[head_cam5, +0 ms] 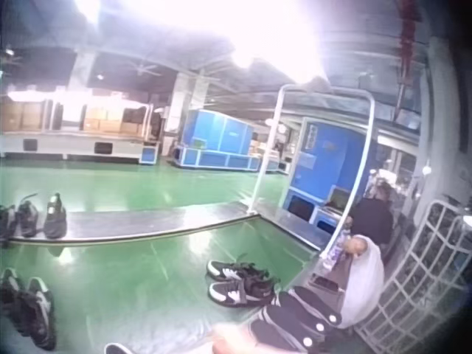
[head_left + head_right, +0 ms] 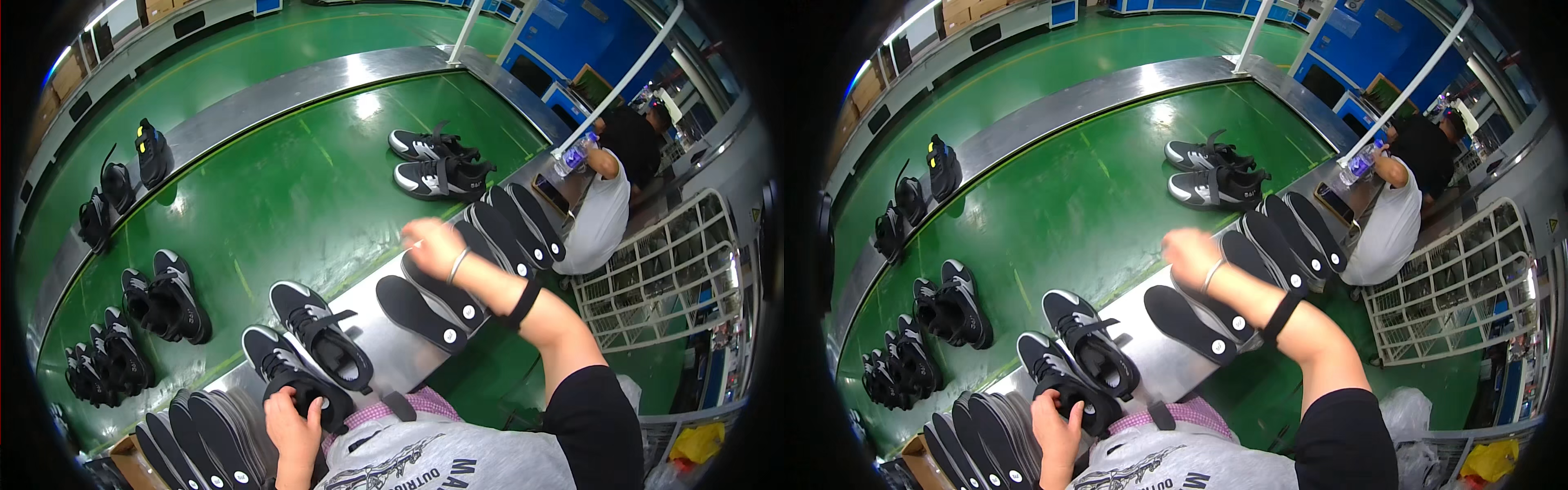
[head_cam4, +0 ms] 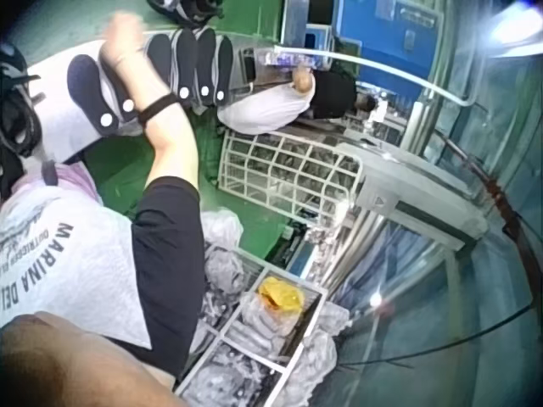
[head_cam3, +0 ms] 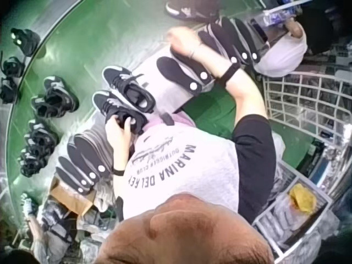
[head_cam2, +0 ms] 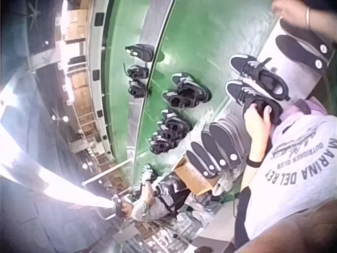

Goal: Inspecting shoes for quality and inserting insoles on a shoe manufacturing assembly line.

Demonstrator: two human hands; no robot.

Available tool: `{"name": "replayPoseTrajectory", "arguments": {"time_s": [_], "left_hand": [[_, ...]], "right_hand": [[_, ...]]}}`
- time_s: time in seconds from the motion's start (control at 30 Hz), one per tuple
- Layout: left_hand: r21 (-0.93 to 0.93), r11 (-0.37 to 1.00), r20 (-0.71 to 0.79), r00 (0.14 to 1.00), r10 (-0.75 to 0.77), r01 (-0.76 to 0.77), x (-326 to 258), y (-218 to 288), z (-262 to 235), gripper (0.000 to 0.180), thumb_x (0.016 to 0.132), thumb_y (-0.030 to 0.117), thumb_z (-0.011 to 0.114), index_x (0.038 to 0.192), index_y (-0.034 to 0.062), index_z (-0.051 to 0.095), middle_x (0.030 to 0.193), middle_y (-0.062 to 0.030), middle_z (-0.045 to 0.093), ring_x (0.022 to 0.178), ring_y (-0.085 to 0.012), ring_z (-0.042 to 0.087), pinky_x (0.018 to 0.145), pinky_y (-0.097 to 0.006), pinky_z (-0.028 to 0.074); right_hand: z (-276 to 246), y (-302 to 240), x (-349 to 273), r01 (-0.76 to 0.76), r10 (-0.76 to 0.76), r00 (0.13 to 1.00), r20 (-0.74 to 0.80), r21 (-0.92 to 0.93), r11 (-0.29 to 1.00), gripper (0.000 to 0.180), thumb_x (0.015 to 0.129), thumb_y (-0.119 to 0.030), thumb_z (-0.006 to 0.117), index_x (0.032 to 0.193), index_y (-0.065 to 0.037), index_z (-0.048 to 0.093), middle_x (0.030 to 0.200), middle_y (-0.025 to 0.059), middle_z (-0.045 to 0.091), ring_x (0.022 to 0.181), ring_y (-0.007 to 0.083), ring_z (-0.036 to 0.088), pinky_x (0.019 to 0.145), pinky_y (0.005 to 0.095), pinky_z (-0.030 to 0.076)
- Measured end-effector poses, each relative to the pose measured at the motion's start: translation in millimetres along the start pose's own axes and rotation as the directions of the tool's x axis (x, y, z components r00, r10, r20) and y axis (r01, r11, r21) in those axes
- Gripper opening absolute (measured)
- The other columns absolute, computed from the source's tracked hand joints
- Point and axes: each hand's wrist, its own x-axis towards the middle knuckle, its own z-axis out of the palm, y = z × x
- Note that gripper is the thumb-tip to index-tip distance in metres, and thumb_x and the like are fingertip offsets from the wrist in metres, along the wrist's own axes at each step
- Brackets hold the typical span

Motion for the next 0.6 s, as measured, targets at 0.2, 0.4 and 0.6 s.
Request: {"name": "replayPoseTrajectory", "arguments": {"time_s": [0.2, 0.4, 0.6], "left_hand": [[0.085, 0.996, -0.033, 0.999, 0.011, -0.008, 15, -11, 7, 0.047, 0.055, 0.002, 0.061, 0.098, 0.0001, 0.044, 0.1, -0.0192, 0.046, 0.101, -0.0391, 0.04, 0.088, -0.044, 0.032], [0.202, 0.977, -0.21, 0.977, -0.032, 0.075, 34, -35, -7, 0.033, 0.06, -0.006, 0.048, 0.093, -0.0008, 0.05, 0.095, -0.0177, 0.052, 0.096, -0.0369, 0.046, 0.087, -0.044, 0.035], [0.261, 0.963, -0.137, 0.99, -0.024, 0.06, 52, 1, -43, 0.028, 0.062, -0.002, 0.056, 0.089, 0.0022, 0.053, 0.09, -0.0119, 0.055, 0.087, -0.0307, 0.051, 0.077, -0.038, 0.039]], "right_hand": [[-43, 143, 81, -0.375, 0.362, 0.918, -0.161, -0.643, 0.667, 0.018, 0.066, -0.008, 0.059, 0.085, -0.009, 0.056, 0.087, 0.0079, 0.06, 0.086, 0.024, 0.057, 0.07, 0.0364, 0.048], [-19, 209, 111, -0.125, 0.397, 0.901, 0.173, -0.773, 0.621, 0.054, 0.065, -0.011, 0.059, 0.115, -0.023, 0.042, 0.116, 0.0041, 0.051, 0.119, 0.0218, 0.035, 0.089, 0.042, 0.033], [-11, 197, 153, -0.238, 0.498, 0.849, 0.176, -0.714, 0.658, 0.043, 0.071, -0.019, 0.052, 0.113, -0.026, 0.052, 0.102, 0.0069, 0.059, 0.103, 0.0223, 0.051, 0.085, 0.0397, 0.038]]}}
